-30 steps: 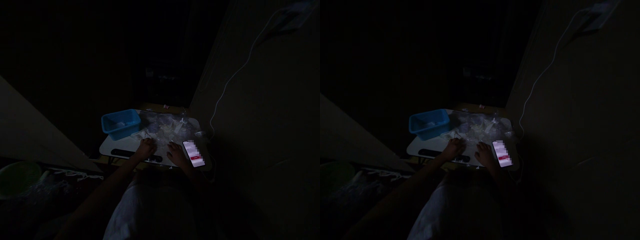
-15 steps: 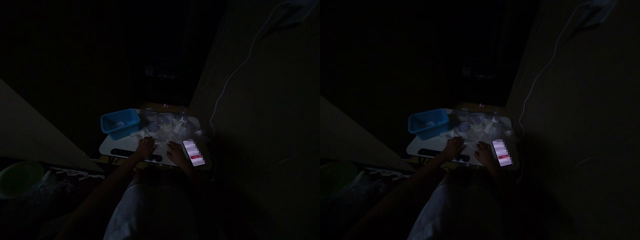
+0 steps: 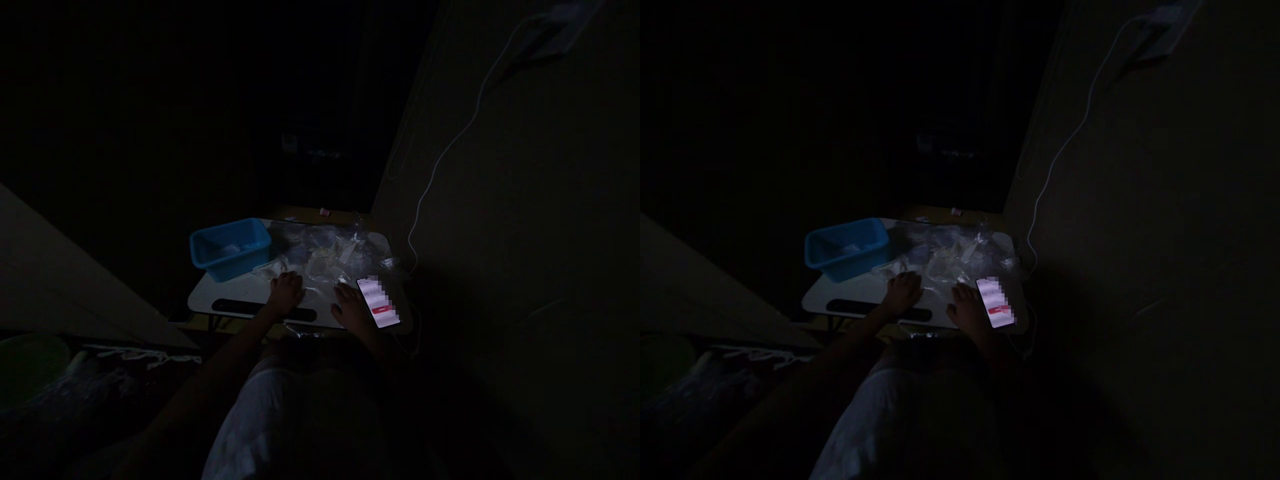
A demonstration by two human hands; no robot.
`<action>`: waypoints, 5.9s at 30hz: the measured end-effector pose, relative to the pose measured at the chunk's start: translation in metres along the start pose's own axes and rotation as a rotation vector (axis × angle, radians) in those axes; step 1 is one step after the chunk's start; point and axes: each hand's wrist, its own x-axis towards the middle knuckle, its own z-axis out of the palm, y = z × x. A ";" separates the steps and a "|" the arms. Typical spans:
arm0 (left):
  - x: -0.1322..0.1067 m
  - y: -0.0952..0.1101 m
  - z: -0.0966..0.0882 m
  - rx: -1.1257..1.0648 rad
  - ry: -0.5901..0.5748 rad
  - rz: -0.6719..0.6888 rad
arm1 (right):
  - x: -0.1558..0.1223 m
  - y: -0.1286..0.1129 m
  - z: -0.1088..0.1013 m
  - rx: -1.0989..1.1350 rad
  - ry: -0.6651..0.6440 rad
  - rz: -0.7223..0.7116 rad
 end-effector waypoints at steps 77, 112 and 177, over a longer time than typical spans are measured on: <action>-0.017 -0.009 0.009 -0.084 -0.045 0.327 | 0.015 0.005 0.018 0.663 0.282 0.187; -0.018 -0.009 0.010 -0.128 -0.010 0.309 | 0.010 -0.013 0.006 0.246 0.064 -0.230; -0.016 0.020 0.014 -0.119 -0.059 0.454 | 0.014 0.015 0.012 0.022 0.140 0.030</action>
